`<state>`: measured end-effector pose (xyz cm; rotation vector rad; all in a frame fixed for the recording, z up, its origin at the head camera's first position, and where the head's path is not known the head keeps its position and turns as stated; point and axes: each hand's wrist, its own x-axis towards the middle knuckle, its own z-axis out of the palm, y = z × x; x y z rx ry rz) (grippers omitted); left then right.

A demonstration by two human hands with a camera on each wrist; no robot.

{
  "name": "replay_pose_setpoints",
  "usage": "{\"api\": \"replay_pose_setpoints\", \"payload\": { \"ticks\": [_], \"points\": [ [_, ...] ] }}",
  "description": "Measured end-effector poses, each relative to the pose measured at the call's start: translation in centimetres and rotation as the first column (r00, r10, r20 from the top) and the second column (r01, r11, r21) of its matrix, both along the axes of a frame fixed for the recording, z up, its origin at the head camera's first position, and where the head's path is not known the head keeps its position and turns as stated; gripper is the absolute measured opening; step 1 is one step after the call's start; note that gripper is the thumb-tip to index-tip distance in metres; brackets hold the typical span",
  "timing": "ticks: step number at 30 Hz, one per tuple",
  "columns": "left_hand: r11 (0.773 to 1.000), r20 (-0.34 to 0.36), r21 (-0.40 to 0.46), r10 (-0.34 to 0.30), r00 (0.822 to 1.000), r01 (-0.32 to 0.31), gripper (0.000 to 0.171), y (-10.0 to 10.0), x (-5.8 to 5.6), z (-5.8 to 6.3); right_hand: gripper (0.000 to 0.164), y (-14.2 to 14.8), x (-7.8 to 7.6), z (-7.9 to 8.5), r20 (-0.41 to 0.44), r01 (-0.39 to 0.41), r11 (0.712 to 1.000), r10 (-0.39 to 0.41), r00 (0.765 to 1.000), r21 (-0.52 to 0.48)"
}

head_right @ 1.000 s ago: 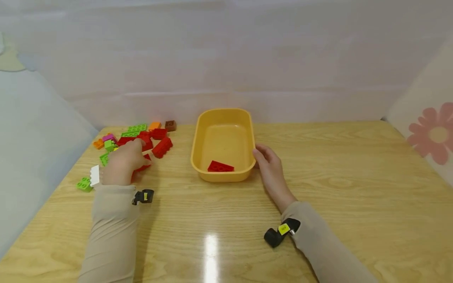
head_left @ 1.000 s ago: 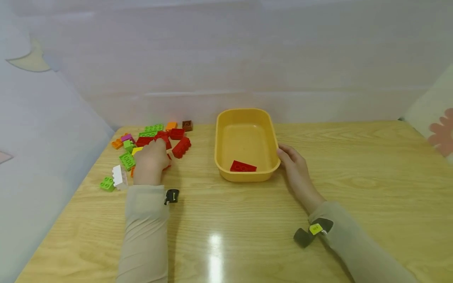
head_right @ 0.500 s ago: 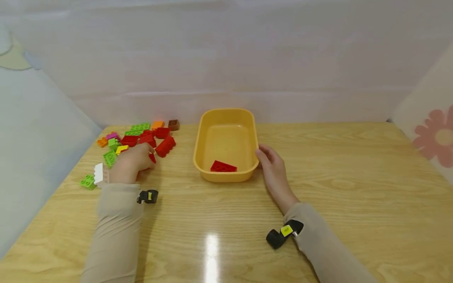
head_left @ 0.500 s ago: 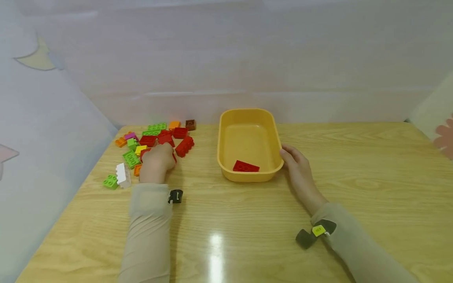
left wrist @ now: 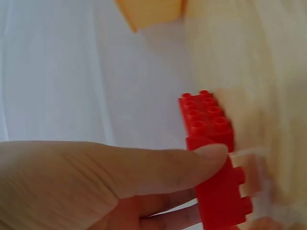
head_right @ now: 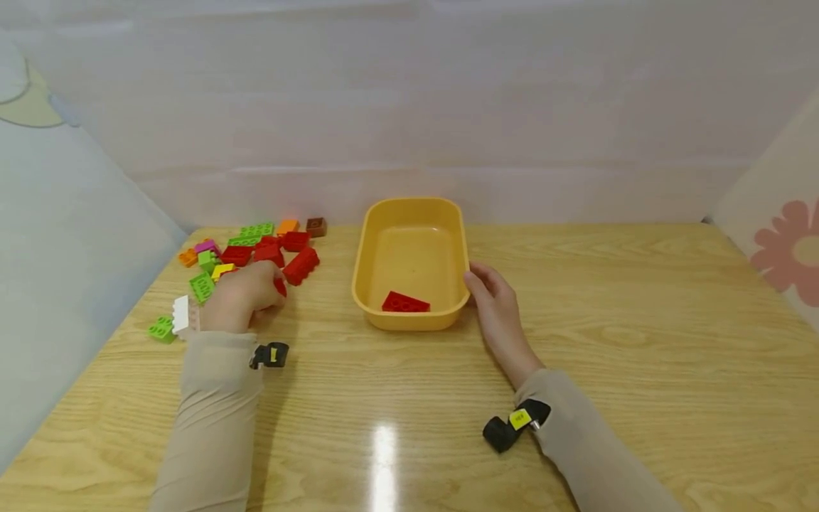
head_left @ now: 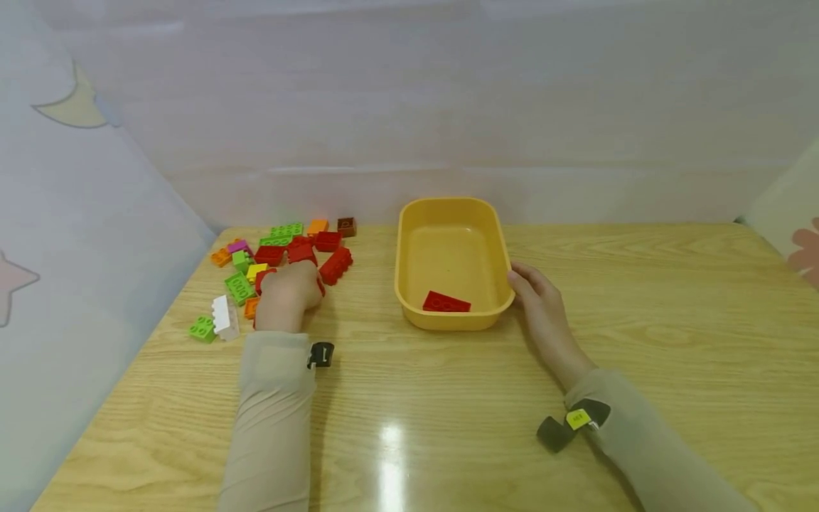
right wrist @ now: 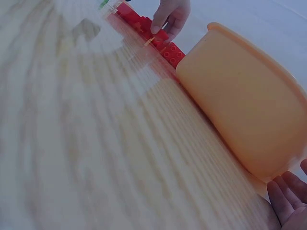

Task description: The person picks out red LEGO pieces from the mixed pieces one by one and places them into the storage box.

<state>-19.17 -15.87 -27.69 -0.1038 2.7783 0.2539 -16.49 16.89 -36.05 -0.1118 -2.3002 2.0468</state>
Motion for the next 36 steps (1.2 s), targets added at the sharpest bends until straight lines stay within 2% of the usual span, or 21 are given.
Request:
{"api": "replay_pose_setpoints", "payload": {
  "ticks": [6,10,19,23,29,36],
  "points": [
    [1.0,-0.015,-0.011,-0.013,1.0,0.013,0.015,0.5,0.8,1.2,0.058,-0.1,-0.1,-0.1,-0.005,-0.001,0.998,0.002,1.0,0.056],
    [0.999,-0.052,-0.006,-0.042,0.998,0.042,0.015,0.8,1.2,1.9,0.057,-0.1,-0.2,-0.1,-0.014,-0.003,0.997,0.004,1.0,0.083],
    [0.991,-0.137,0.02,-0.125,0.983,0.129,0.018,1.8,1.2,2.5,0.059,0.0,-0.1,0.1,-0.004,-0.009,0.998,0.009,1.0,0.061],
    [0.988,-0.174,0.039,-0.143,0.974,0.152,0.027,2.4,1.0,2.4,0.059,0.1,-0.1,0.0,0.0,-0.011,0.999,0.011,1.0,0.033],
    [0.979,-0.231,0.046,-0.185,0.955,0.201,0.044,3.9,1.1,2.5,0.058,0.1,-0.1,0.0,-0.008,-0.002,0.998,0.002,1.0,0.057],
    [0.959,-0.262,0.042,-0.259,0.93,0.279,0.043,6.1,1.7,3.0,0.057,0.0,-0.1,0.1,-0.005,-0.001,0.998,0.002,1.0,0.058]
  ]
}}
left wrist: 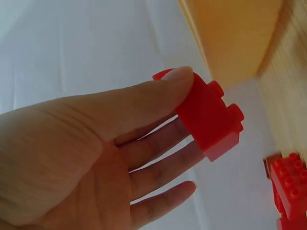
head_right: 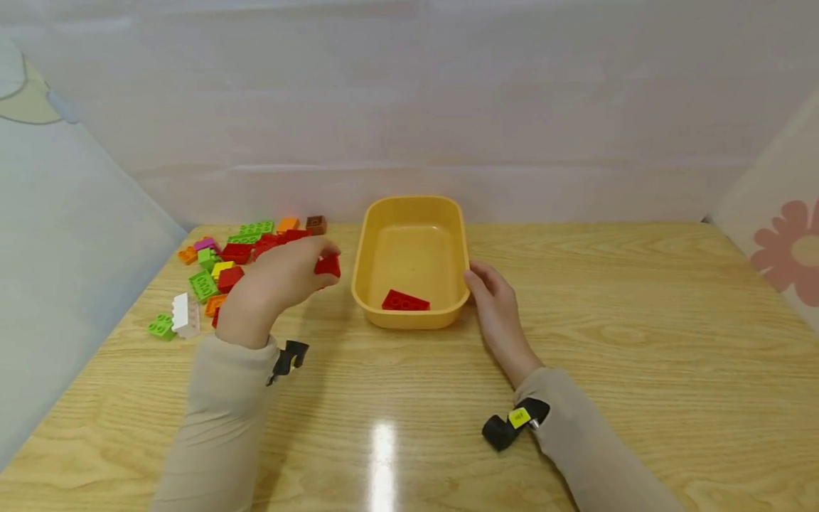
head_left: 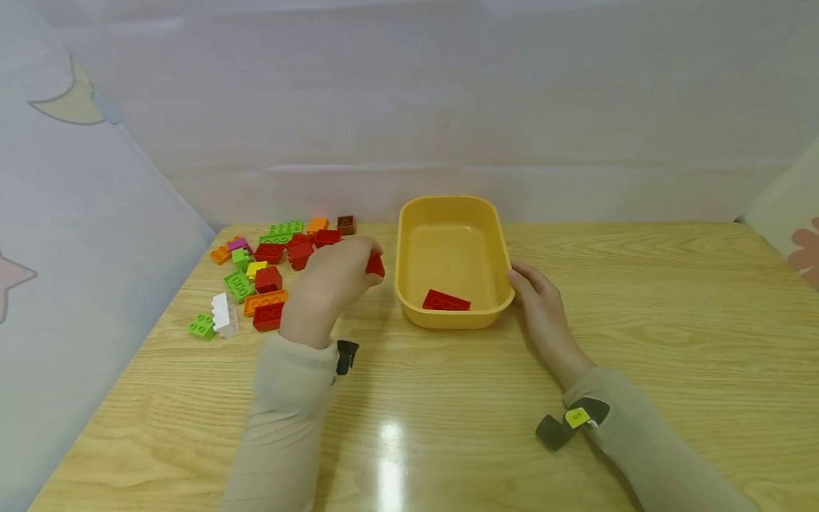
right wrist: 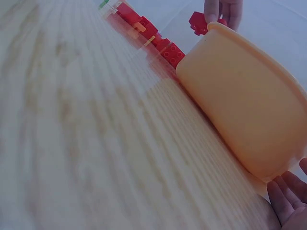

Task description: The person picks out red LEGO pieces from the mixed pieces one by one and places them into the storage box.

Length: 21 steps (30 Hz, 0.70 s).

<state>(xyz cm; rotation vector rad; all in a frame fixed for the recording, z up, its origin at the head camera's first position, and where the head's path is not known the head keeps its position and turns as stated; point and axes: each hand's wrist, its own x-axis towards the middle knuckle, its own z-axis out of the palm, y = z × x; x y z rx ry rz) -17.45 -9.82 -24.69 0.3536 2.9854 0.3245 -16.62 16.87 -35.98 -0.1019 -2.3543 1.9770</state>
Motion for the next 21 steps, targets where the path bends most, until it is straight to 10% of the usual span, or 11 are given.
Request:
{"api": "replay_pose_setpoints", "payload": {
  "ticks": [10,21],
  "points": [
    [0.992,-0.133,0.027,-0.122,0.984,0.126,0.049,1.9,0.6,0.3,0.058,0.0,0.0,-0.1,0.006,-0.008,0.999,0.008,1.0,-0.049],
    [0.964,-0.317,-0.017,-0.256,0.913,0.264,0.05,3.4,0.1,-0.1,0.059,0.0,0.1,-0.1,0.009,-0.011,0.994,0.012,1.0,-0.106]
  ]
}}
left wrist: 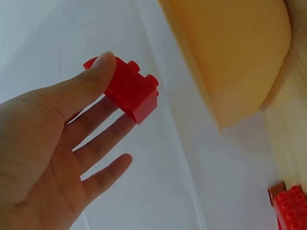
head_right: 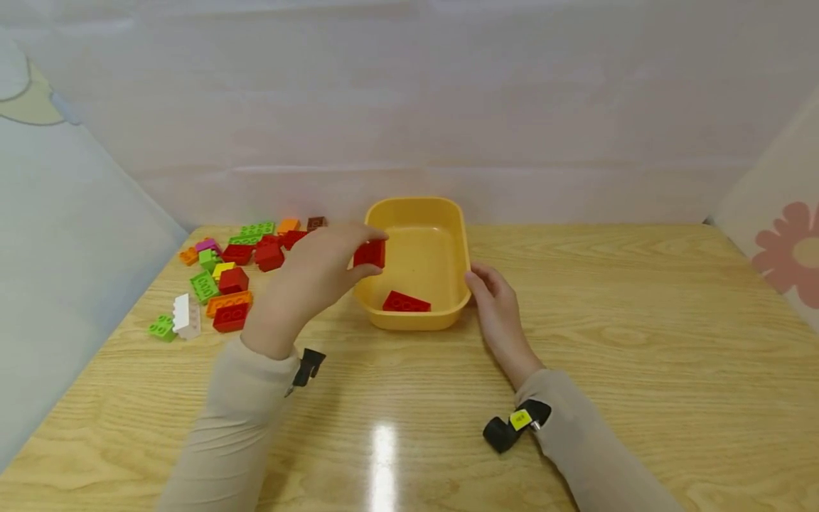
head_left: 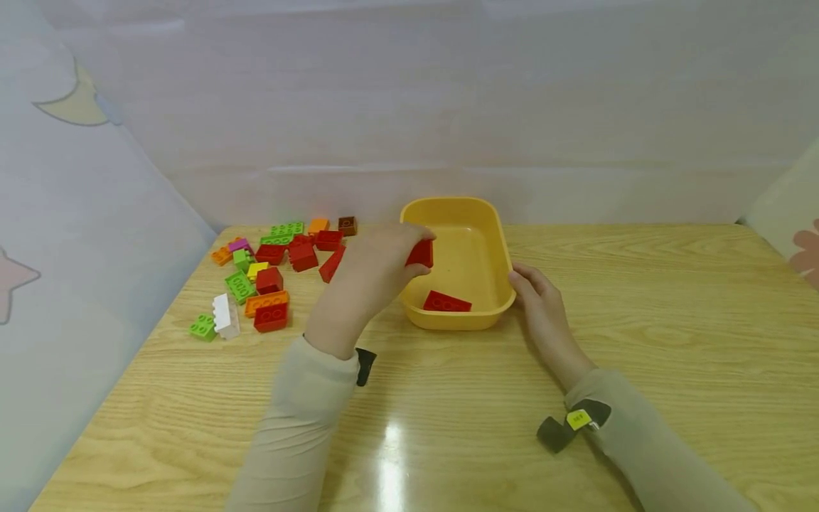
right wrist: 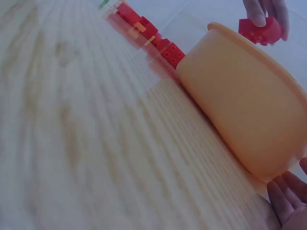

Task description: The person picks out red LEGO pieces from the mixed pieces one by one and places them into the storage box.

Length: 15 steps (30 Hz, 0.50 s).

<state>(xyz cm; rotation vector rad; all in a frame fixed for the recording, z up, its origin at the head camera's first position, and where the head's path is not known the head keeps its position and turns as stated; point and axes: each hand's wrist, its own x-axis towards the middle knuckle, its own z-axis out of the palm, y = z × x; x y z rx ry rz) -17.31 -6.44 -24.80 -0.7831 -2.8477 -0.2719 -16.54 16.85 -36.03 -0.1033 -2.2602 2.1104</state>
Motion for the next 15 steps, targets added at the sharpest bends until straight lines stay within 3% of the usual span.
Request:
{"api": "replay_pose_setpoints", "payload": {
  "ticks": [7,12,15],
  "points": [
    [0.994,0.021,-0.085,-0.071,0.997,0.073,0.049,1.8,-0.1,-0.9,0.058,0.0,0.0,0.0,-0.007,0.02,0.995,-0.019,1.0,0.095],
    [0.984,-0.033,-0.124,-0.129,0.991,0.124,0.048,2.8,-0.2,-1.8,0.058,0.0,0.0,-0.1,-0.019,0.022,0.997,-0.021,1.0,0.074],
    [0.98,-0.018,-0.137,-0.145,0.989,0.141,0.049,3.2,-0.2,-2.4,0.057,0.0,-0.1,-0.1,-0.023,0.025,0.997,-0.023,0.999,0.075]
  ]
}}
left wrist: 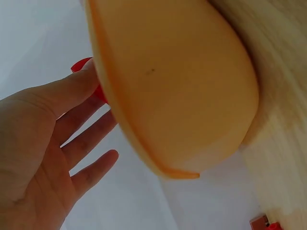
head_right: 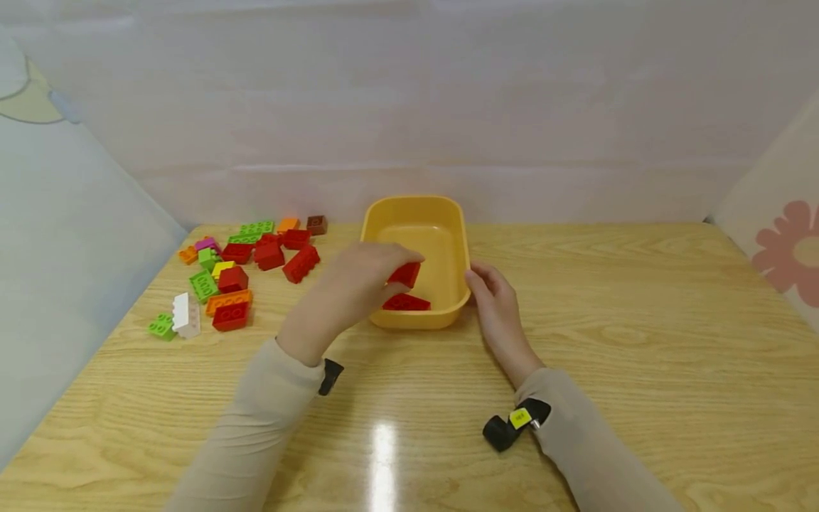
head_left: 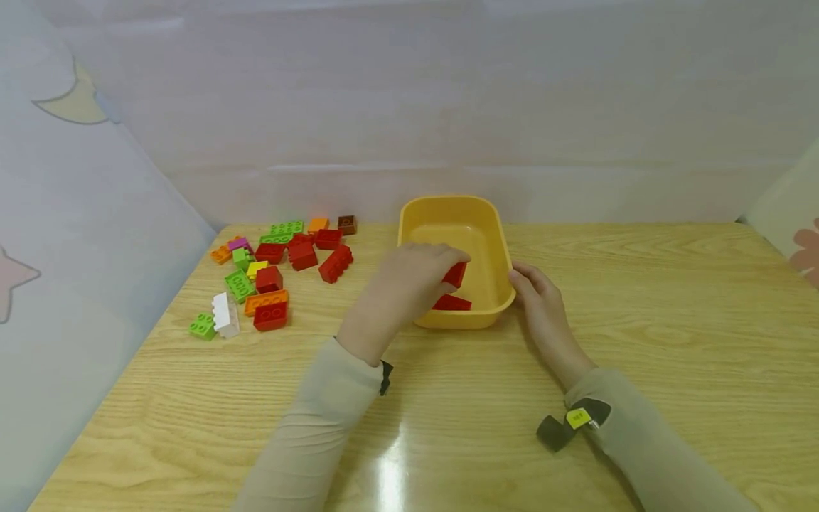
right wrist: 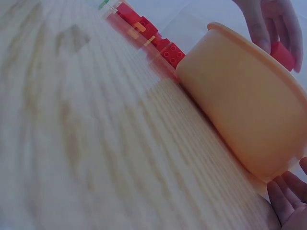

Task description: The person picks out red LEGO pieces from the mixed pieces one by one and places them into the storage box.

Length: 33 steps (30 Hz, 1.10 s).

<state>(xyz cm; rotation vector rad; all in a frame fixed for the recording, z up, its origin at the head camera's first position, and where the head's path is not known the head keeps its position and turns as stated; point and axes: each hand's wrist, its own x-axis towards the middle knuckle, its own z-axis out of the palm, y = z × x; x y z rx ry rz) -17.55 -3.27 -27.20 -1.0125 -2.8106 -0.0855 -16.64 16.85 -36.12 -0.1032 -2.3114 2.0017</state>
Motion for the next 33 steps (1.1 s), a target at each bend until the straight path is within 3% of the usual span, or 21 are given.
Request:
{"api": "replay_pose_setpoints", "payload": {
  "ticks": [7,17,25,33],
  "points": [
    [0.998,0.045,-0.056,0.02,0.999,-0.017,0.05,0.6,0.0,-0.9,0.057,0.0,-0.1,0.0,0.0,0.004,1.0,-0.004,1.0,0.022],
    [0.995,0.056,-0.09,0.039,0.998,-0.034,0.045,0.7,0.0,-1.8,0.058,0.0,0.1,0.1,0.005,-0.014,0.997,0.014,1.0,-0.071],
    [0.992,0.104,-0.106,0.074,0.992,-0.062,0.047,0.7,0.0,-1.9,0.058,-0.1,0.1,0.0,0.005,-0.006,1.0,0.006,1.0,-0.012],
    [0.992,0.093,-0.11,0.079,0.993,-0.069,0.045,0.6,0.0,-2.0,0.055,-0.1,-0.2,-0.2,-0.009,0.022,0.999,-0.022,1.0,0.037]
  ]
}}
